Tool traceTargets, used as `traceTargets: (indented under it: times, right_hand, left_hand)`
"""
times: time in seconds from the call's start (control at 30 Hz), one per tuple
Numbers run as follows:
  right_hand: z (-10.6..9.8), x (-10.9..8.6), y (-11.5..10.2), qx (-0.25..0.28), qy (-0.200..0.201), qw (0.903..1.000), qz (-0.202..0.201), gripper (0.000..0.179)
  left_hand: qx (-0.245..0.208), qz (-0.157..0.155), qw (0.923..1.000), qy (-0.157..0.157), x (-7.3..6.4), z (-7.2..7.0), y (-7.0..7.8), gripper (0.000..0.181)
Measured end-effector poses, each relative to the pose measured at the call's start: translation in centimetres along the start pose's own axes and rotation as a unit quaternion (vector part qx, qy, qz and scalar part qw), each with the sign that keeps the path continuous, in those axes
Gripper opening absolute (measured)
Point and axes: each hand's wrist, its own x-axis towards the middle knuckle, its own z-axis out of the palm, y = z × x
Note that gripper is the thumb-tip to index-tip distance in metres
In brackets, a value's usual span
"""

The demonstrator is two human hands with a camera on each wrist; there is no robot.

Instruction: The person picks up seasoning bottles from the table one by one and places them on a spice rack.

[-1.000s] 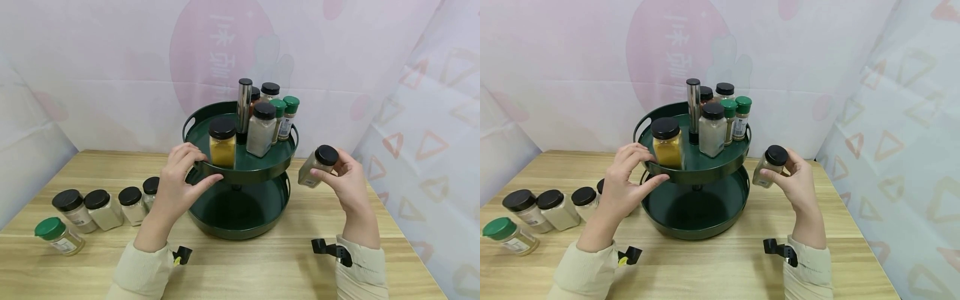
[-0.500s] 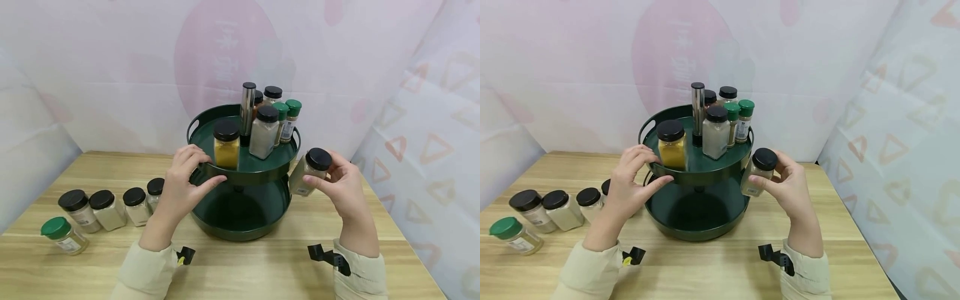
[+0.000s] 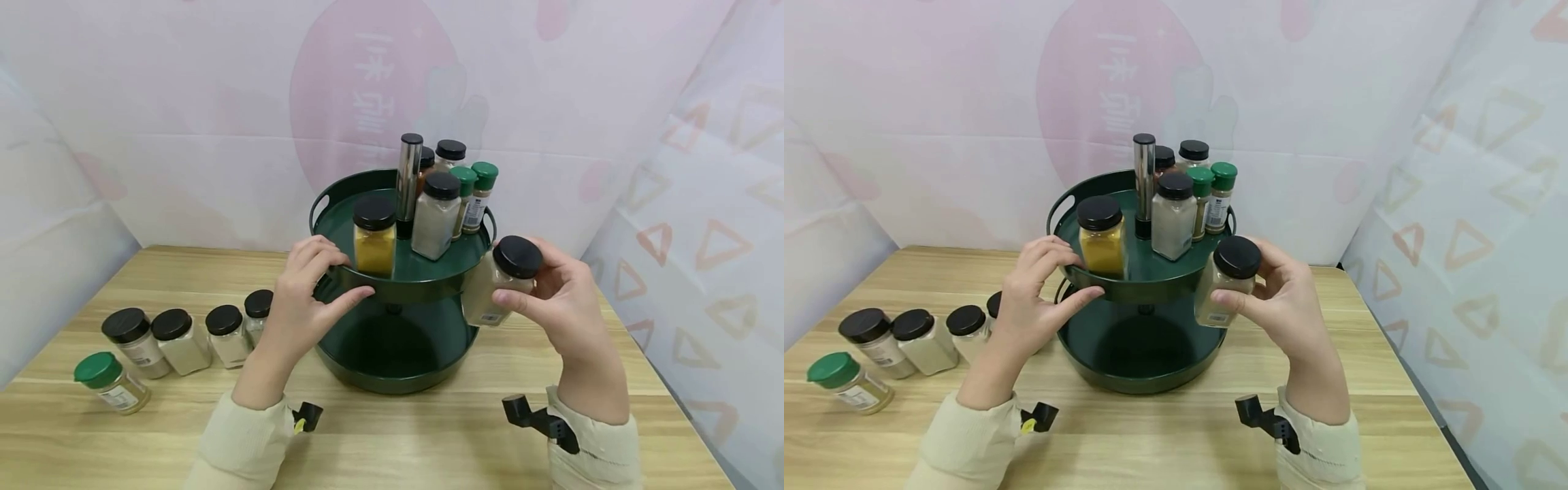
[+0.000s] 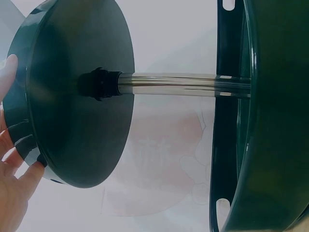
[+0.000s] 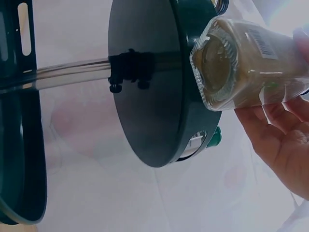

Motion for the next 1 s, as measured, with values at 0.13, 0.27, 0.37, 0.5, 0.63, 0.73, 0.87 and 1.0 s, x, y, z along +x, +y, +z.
traceTargets:
  times: [0.13,0.27,0.37,0.5,0.63,0.73,0.87,1.0]
  right_hand:
    - [0.3,0.7,-0.5,0.025,-0.022,0.9994,-0.012,0.055]
    - [0.7,1.4,-1.0,0.045,-0.03,0.9984,-0.018,0.054]
    - [1.0,2.0,-1.5,0.043,-0.03,0.9983,-0.024,0.054]
    - [1.5,3.0,-2.3,0.032,-0.024,0.9988,-0.026,0.053]
    - [2.1,4.1,-3.1,0.024,-0.012,0.9994,-0.023,0.052]
    - [2.6,5.0,-3.4,0.022,-0.002,0.9995,-0.024,0.049]
    - [3.4,6.0,-3.2,0.014,0.01,0.9995,-0.025,0.047]
    - [4.0,6.6,-2.7,-0.011,0.017,0.9997,-0.011,0.05]
  left_hand:
    - [-0.001,0.001,1.0,0.001,0.0,0.0,-0.1,0.037]
    - [0.0,0.005,1.0,0.001,0.0,0.0,-0.1,0.037]
    - [0.0,0.006,1.0,0.0,0.0,-0.1,-0.2,0.038]
    - [0.001,0.004,1.0,-0.003,-0.1,-0.1,-0.2,0.037]
    - [0.0,0.002,1.0,-0.001,-0.1,-0.1,-0.2,0.036]
    - [-0.001,0.004,1.0,-0.001,-0.1,-0.1,-0.2,0.036]
    - [-0.001,0.007,1.0,-0.002,-0.1,-0.1,-0.2,0.039]
    - [0.001,0.004,1.0,-0.006,-0.1,-0.1,-0.3,0.039]
